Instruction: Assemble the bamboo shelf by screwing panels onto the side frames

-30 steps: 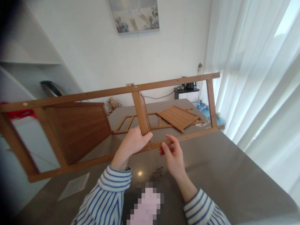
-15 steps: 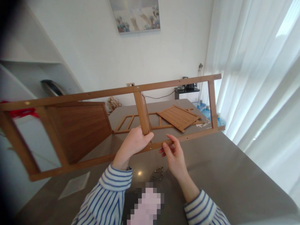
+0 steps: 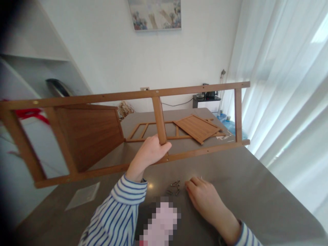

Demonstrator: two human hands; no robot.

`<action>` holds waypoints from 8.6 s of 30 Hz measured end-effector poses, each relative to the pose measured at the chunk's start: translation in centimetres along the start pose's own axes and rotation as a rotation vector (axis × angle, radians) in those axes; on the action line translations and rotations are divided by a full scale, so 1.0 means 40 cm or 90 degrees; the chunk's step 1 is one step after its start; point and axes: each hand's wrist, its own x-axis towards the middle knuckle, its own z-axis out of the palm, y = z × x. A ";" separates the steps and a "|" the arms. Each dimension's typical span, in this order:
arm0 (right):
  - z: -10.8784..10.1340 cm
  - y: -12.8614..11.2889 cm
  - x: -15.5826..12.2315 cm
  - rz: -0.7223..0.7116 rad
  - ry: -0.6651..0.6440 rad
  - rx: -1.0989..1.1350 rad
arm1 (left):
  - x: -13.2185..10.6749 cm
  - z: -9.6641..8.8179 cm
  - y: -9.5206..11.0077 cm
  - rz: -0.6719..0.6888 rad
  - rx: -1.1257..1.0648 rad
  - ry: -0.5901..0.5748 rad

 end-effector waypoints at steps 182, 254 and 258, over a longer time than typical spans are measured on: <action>-0.155 -0.186 0.073 -0.100 0.213 0.028 | -0.020 -0.030 0.001 -0.016 0.008 -0.033; -0.170 -0.191 0.080 -0.005 0.162 0.249 | -0.027 -0.031 -0.004 -0.007 -0.006 -0.028; -0.170 -0.192 0.075 0.005 0.208 0.204 | -0.026 -0.026 -0.006 -0.006 -0.008 -0.026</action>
